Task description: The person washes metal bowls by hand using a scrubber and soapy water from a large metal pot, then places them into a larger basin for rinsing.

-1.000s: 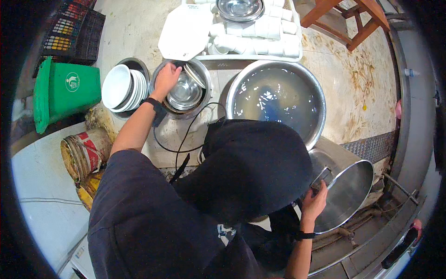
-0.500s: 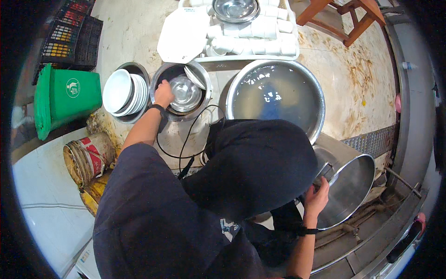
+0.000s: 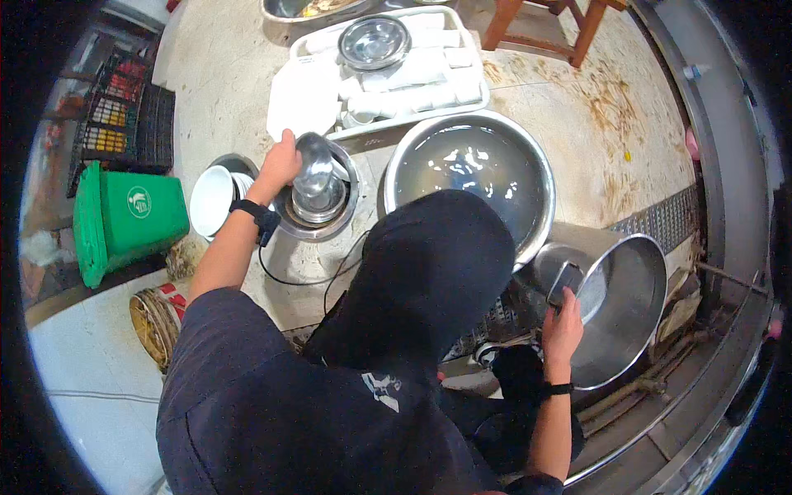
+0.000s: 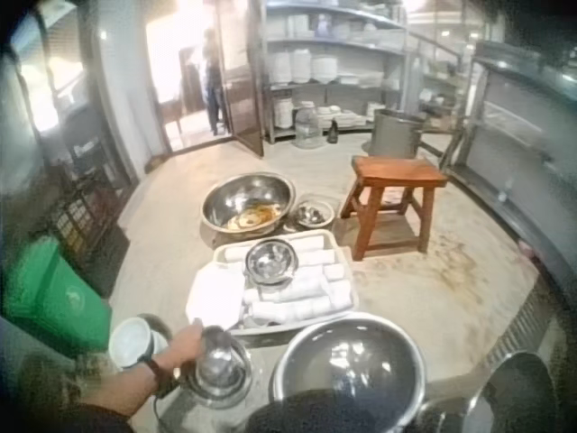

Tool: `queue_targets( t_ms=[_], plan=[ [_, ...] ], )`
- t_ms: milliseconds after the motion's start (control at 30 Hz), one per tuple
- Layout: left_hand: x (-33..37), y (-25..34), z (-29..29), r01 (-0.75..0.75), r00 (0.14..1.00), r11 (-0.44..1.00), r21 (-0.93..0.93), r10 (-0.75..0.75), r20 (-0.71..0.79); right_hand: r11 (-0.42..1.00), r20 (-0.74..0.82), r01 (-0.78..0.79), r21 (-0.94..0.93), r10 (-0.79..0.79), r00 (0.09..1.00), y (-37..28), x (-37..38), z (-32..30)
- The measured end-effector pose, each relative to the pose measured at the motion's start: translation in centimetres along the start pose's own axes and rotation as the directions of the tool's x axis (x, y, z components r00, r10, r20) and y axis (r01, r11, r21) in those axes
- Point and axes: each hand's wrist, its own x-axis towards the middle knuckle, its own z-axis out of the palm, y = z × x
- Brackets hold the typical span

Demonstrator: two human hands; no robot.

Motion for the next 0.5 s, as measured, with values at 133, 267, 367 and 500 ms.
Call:
queue_targets(
  t_ms=[133,267,367,500],
  plan=[
    [3.5,8.3,-5.6,-0.219,0.975,0.96,-0.174,0.21,-0.066,0.999,0.008,-0.027,0.028,0.026,1.0,0.2,-0.2,0.0],
    [7.1,20.6,-9.7,-0.565,0.824,0.815,-0.127,0.548,-0.146,0.999,-0.008,-0.036,0.03,0.036,0.999,1.1,-0.3,0.8],
    [8.9,31.5,-12.4,-0.741,0.671,0.671,0.03,0.742,-0.012,0.996,0.004,-0.072,0.059,0.072,0.997,0.4,0.2,0.1],
    [8.5,44.8,-12.9,-0.916,0.4,0.401,0.006,0.914,-0.062,0.967,-0.002,-0.076,0.243,0.079,0.997,0.7,-0.1,-0.8]
  ],
)
